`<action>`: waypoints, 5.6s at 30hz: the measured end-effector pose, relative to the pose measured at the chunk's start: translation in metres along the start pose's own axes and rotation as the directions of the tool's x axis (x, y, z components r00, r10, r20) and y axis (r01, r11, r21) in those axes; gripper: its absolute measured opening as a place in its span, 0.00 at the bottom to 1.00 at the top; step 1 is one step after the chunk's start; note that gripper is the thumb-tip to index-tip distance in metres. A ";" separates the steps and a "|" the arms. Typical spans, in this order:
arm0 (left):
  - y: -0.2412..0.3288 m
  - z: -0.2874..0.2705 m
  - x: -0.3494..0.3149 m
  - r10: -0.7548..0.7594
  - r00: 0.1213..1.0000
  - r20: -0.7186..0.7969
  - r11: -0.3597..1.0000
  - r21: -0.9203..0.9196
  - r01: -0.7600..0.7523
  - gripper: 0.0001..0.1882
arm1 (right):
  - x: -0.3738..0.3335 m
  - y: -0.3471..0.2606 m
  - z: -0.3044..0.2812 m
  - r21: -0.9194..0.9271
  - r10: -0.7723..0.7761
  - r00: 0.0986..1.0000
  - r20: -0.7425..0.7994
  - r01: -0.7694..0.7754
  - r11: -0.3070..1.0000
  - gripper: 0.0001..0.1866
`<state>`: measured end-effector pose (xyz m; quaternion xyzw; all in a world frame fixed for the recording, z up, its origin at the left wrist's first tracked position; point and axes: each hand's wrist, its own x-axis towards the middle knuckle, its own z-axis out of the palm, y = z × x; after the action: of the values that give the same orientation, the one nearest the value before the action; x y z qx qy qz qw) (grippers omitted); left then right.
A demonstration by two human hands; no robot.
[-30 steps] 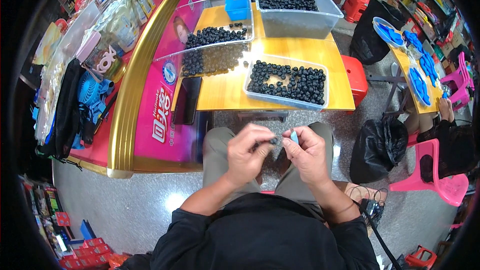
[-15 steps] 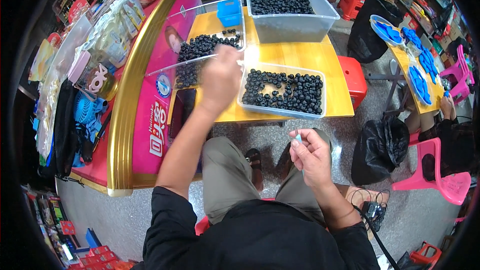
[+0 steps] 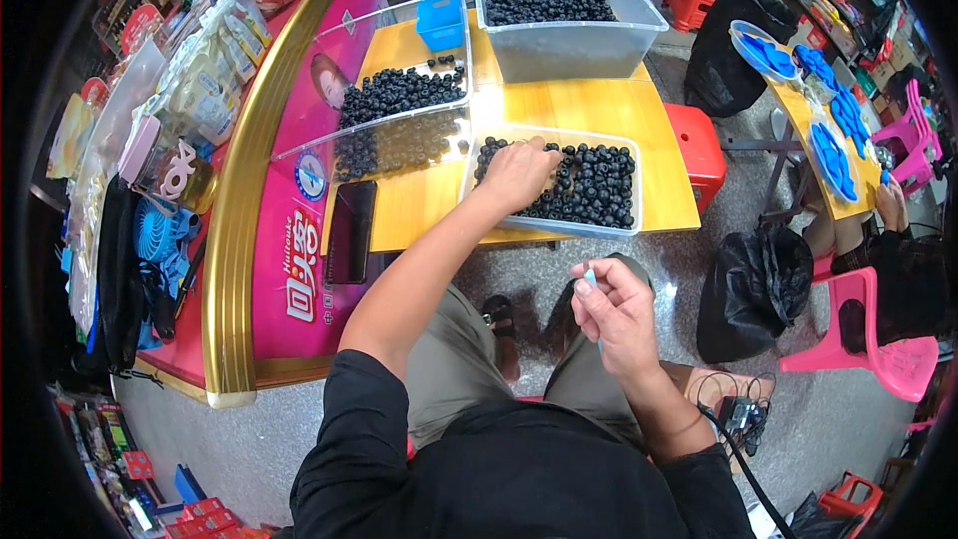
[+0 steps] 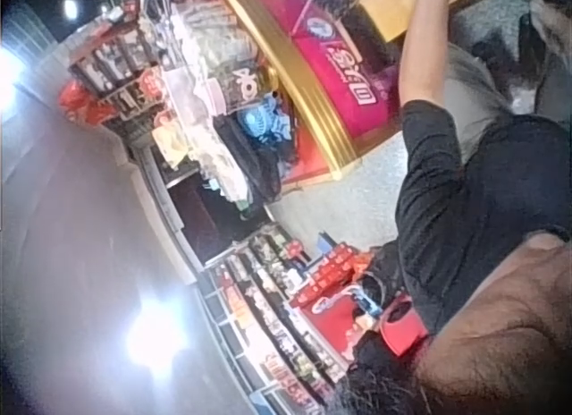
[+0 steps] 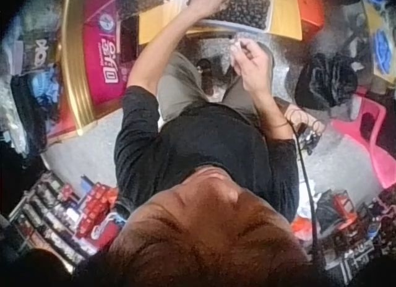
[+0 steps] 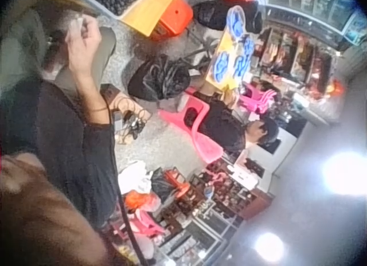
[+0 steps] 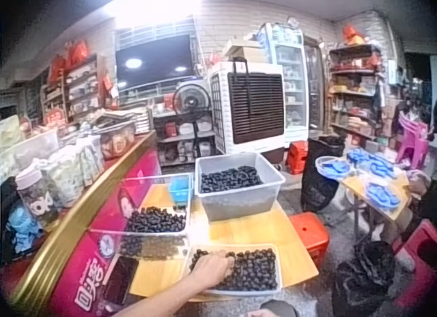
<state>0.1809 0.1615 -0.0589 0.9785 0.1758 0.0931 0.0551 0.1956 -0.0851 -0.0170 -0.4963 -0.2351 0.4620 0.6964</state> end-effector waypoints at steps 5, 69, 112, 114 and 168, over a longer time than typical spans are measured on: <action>-0.002 -0.002 -0.007 -0.009 0.998 -0.066 0.999 -0.035 0.006 0.08 | -0.004 0.000 0.007 -0.045 -0.044 0.999 -0.016 0.043 0.998 0.07; -0.018 -0.074 -0.061 -0.013 0.853 -0.521 0.986 -0.150 -0.076 0.09 | -0.007 -0.008 -0.001 0.050 0.022 0.998 0.052 -0.024 0.998 0.08; 0.115 -0.070 -0.210 -0.305 0.850 -0.430 0.474 -0.842 -0.257 0.15 | -0.035 0.013 0.029 0.278 0.153 0.926 0.345 -0.256 0.926 0.02; 0.116 -0.075 -0.211 -0.291 0.839 -0.461 0.553 -0.796 -0.246 0.16 | -0.037 0.013 0.029 0.266 0.132 0.930 0.342 -0.231 0.936 0.02; 0.096 -0.061 -0.218 -0.227 0.930 -0.288 0.659 -0.749 -0.071 0.17 | -0.023 -0.020 0.034 0.267 -0.056 0.996 0.076 0.034 0.963 0.06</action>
<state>0.0001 -0.0006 -0.0209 0.8261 0.1712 0.3303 0.4233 0.1670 -0.0907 0.0180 -0.3737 -0.2110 0.4936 0.7564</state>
